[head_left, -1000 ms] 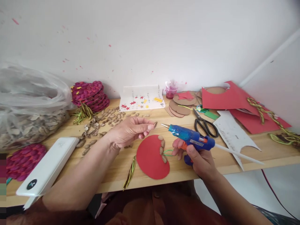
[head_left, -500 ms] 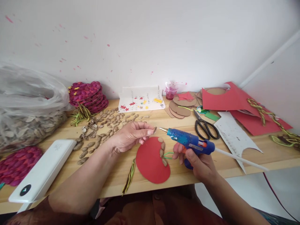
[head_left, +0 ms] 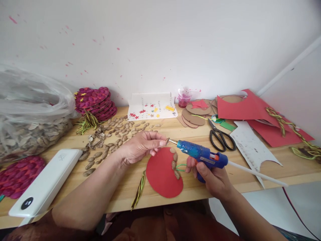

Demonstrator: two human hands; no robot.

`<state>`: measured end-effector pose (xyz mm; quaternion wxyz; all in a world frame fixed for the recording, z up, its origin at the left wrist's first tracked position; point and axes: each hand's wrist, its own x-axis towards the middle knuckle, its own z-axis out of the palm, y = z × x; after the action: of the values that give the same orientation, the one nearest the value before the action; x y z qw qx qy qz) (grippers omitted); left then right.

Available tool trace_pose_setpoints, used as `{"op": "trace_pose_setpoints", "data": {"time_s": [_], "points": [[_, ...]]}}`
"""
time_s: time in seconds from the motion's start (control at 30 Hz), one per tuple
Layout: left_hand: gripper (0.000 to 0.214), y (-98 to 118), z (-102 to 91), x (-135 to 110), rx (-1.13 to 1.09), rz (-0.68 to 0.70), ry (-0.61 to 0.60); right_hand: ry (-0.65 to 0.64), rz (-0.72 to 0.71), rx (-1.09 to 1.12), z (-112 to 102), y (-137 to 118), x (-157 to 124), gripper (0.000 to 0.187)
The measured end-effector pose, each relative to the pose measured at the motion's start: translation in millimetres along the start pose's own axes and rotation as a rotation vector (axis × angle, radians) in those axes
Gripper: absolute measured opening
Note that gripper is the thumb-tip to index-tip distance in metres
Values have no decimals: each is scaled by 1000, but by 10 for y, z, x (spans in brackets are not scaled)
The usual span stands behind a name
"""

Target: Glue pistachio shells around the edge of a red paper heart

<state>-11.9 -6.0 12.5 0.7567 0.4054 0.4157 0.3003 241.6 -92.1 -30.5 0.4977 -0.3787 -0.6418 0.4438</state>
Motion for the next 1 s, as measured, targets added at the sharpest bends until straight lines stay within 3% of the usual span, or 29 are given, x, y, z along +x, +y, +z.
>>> {"op": "trace_pose_setpoints", "data": {"time_s": [1.0], "points": [[37, 2, -5, -8, 18, -6, -6, 19, 7, -62, 6, -19, 15, 26]]}}
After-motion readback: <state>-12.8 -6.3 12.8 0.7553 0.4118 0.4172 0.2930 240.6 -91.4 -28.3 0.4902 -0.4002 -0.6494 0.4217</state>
